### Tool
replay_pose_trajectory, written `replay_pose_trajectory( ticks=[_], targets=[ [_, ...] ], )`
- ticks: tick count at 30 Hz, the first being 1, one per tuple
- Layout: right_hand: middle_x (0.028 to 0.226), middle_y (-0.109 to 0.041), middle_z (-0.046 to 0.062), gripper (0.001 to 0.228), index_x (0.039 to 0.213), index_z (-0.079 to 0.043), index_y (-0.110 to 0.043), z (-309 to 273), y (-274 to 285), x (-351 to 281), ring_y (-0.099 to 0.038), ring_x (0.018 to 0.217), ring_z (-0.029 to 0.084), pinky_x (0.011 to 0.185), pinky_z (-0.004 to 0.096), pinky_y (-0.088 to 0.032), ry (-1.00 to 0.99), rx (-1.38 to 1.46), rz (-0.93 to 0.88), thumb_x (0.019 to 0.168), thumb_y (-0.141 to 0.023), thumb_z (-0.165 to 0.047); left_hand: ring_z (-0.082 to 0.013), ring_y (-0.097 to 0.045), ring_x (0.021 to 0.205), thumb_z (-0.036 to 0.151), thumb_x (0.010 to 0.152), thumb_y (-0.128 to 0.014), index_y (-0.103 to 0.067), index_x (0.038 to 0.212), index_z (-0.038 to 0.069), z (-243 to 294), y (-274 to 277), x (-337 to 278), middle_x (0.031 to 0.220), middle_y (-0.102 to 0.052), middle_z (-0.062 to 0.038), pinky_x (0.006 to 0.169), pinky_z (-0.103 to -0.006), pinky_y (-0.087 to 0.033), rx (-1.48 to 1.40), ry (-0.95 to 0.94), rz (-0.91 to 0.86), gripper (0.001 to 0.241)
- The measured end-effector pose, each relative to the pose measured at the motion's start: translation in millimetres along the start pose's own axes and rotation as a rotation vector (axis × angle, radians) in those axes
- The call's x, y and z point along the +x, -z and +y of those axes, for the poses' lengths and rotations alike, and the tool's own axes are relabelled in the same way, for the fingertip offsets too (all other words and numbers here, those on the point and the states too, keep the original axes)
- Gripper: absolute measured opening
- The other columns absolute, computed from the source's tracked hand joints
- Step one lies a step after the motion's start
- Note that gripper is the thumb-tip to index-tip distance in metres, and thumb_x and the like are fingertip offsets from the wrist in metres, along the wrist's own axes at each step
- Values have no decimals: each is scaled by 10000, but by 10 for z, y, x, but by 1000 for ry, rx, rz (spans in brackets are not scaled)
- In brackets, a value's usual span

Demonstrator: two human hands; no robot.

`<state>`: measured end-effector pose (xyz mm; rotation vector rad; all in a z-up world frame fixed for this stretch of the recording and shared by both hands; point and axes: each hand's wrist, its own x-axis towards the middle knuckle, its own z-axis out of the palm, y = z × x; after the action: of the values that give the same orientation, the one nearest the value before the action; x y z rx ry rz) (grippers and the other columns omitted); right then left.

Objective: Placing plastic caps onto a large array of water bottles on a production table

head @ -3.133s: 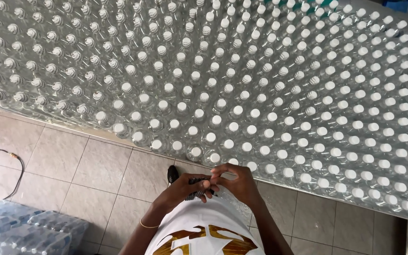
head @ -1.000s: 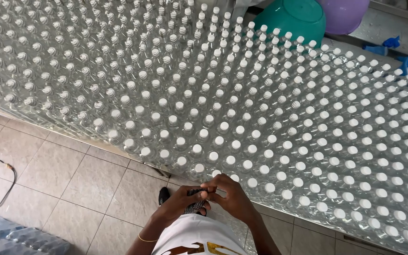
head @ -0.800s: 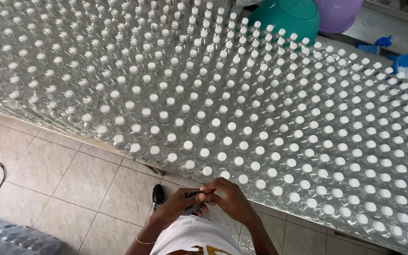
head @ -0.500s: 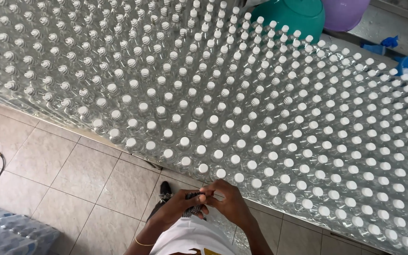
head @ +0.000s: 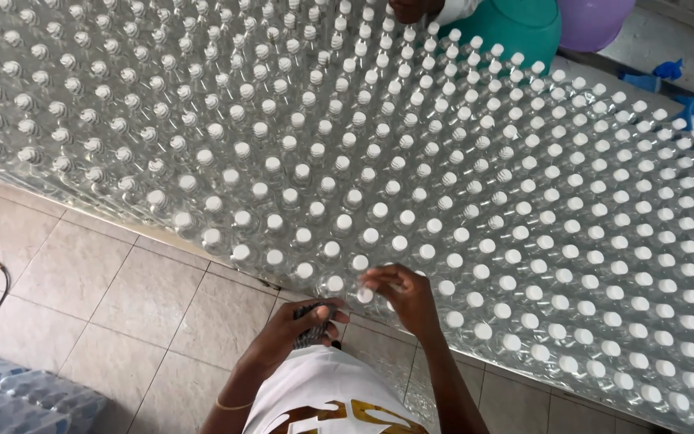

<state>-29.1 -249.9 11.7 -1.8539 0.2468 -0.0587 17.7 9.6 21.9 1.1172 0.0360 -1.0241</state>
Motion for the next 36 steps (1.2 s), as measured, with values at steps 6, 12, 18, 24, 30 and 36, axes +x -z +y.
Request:
replay_pose_trajectory(
  ticks=[6,12,18,24,30,36],
  targets=[
    [1134,-858,135,248,1217,-34,-765,-37,-417,623,-845,1107,245,986,344,-702,132,82,44,982,-780,-114,-254,-711,861,261,962,-696,-734,1399,-96,162,410,-98,1148,-833,-247,726,-364,-602,-36,-96,113,566],
    [1115,-865,59,157,1153,-112,-808,95,-658,954,-839,1082,190,922,292,-664,148,-92,-47,1032,-739,-186,-251,-723,868,271,958,-681,-708,1439,-97,248,640,-170,1167,-837,-243,753,-364,-622,-69,-70,157,607],
    [1193,-852,70,178,1196,-119,-764,209,-487,920,-829,1151,236,960,343,-688,55,-190,-79,1023,-733,-138,-255,-726,868,262,955,-695,-717,1427,-105,165,795,-118,1146,-837,-238,718,-363,-620,-79,-56,132,598],
    [1307,-817,77,227,1275,-99,-723,156,-433,857,-810,1192,237,976,366,-692,176,-231,-157,1089,-630,-190,-258,-722,883,269,965,-691,-713,1421,-114,201,806,-79,1136,-827,-227,722,-373,-627,-85,-48,107,596],
    [1272,-827,80,249,1303,-97,-740,203,-527,939,-815,1179,232,964,322,-678,167,-169,-113,1102,-608,-159,-260,-732,866,240,966,-690,-730,1402,-115,222,759,43,1168,-839,-254,724,-367,-608,-113,-52,164,564],
    [1447,-757,72,308,1360,-129,-723,22,-407,940,-745,1326,260,1072,393,-614,38,-205,-312,1107,-567,-209,-261,-733,860,268,971,-684,-718,1419,-103,144,579,123,1159,-836,-252,705,-359,-579,-125,-98,176,583]
  ],
)
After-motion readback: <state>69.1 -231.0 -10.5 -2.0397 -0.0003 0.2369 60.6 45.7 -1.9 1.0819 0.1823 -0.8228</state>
